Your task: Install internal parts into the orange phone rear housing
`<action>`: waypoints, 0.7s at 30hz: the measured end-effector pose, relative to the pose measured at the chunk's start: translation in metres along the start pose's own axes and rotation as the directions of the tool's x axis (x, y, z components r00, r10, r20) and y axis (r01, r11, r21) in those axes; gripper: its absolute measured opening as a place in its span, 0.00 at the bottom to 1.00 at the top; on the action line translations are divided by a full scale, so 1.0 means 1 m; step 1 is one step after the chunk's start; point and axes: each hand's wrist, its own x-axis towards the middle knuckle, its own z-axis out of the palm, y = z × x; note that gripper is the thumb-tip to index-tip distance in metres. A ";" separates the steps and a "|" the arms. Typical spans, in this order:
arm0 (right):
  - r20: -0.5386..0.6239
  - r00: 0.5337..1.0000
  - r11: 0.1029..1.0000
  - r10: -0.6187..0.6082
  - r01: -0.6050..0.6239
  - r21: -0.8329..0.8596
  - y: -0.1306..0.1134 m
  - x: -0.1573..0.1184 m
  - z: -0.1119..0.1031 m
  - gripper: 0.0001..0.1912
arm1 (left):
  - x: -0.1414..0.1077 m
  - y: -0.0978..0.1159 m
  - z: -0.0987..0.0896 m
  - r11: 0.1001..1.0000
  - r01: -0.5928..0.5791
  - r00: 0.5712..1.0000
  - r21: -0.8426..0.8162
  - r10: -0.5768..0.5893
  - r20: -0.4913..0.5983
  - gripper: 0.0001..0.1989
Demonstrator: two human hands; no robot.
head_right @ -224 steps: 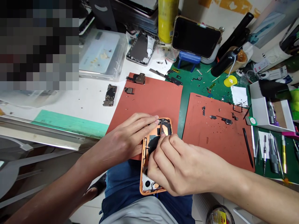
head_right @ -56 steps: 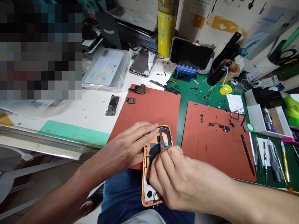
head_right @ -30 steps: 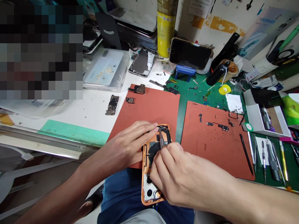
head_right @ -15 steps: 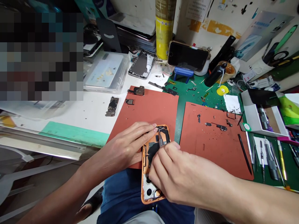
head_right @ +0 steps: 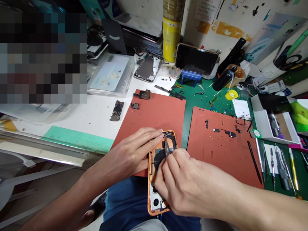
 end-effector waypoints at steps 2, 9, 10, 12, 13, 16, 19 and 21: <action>-0.004 1.000 1.000 0.013 -0.013 -0.007 -0.001 -0.002 0.001 0.13 | 0.000 0.000 0.000 1.000 -0.001 1.000 0.002 0.001 -0.002 0.24; 0.016 1.000 1.000 -0.014 0.014 -0.023 0.001 -0.001 -0.001 0.16 | -0.002 0.001 -0.002 1.000 0.007 1.000 -0.010 -0.007 -0.015 0.22; 0.018 1.000 1.000 -0.017 0.017 -0.016 0.001 0.000 -0.001 0.16 | -0.002 0.000 -0.002 1.000 0.006 1.000 -0.013 -0.006 -0.019 0.21; 0.014 1.000 1.000 -0.021 0.021 -0.005 0.002 0.001 -0.002 0.15 | -0.002 0.000 -0.002 1.000 0.004 1.000 -0.021 -0.005 -0.024 0.22; 0.011 1.000 1.000 -0.022 0.022 0.003 0.002 0.001 -0.002 0.15 | -0.002 -0.001 -0.001 1.000 0.003 1.000 -0.026 -0.004 -0.027 0.22; 0.011 1.000 1.000 -0.014 0.014 0.023 0.002 0.001 -0.001 0.13 | -0.001 -0.001 -0.001 0.999 0.000 1.000 -0.035 -0.001 -0.028 0.24; 0.002 1.000 0.999 -0.005 0.005 0.032 0.003 0.001 0.000 0.13 | -0.001 -0.001 0.000 1.000 0.006 1.000 -0.029 -0.006 -0.023 0.24; -0.008 1.000 0.999 0.000 0.000 0.035 0.003 0.001 0.000 0.13 | -0.002 -0.001 0.000 1.000 0.007 1.000 -0.021 -0.007 -0.018 0.23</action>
